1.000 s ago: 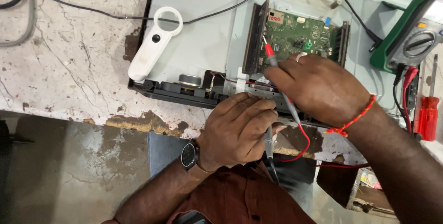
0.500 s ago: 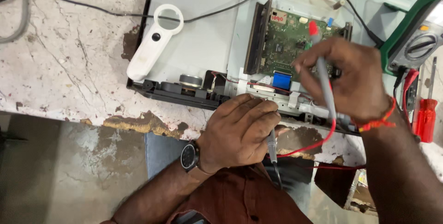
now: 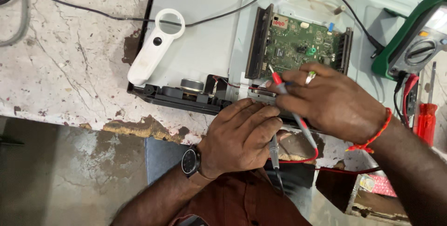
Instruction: The person probes a television mainboard mounted in its chassis with multimeter test leads, touching the red probe to various points on the board while holding the black lead against the board edge, and checks the multimeter display between measurements.
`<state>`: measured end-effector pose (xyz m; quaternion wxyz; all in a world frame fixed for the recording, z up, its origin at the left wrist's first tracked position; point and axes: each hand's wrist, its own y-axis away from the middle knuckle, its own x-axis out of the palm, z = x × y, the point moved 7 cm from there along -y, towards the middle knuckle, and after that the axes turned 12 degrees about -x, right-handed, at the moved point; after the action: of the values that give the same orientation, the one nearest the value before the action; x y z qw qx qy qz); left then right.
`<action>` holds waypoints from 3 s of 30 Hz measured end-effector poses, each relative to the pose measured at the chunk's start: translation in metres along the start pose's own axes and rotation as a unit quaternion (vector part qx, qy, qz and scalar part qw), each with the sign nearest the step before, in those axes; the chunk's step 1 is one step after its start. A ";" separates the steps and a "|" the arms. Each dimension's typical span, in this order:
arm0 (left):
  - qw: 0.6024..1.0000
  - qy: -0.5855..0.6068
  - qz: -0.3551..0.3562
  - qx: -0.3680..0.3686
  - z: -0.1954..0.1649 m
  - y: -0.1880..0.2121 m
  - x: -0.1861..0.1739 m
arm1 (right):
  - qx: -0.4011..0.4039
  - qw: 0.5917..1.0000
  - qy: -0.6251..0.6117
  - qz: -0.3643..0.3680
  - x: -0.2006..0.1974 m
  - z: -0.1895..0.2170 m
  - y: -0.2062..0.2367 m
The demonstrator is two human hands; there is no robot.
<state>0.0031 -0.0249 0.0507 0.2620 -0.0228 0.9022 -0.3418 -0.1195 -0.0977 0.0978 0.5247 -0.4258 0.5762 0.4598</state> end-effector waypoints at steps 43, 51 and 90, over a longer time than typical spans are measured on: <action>1.000 0.004 -0.007 0.006 0.001 -0.002 0.001 | -0.077 0.993 0.079 -0.029 -0.004 0.005 0.005; 1.000 0.005 -0.010 -0.001 0.001 -0.002 0.000 | 0.165 0.939 -0.203 -0.225 -0.007 -0.041 0.036; 0.999 -0.017 0.035 0.018 -0.015 -0.014 0.023 | 0.222 0.895 -0.139 -0.361 -0.001 0.062 0.076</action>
<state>-0.0263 -0.0316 0.0587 0.2897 0.0072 0.8914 -0.3484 -0.1802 -0.0212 0.1038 0.8103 -0.4089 0.3910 0.1529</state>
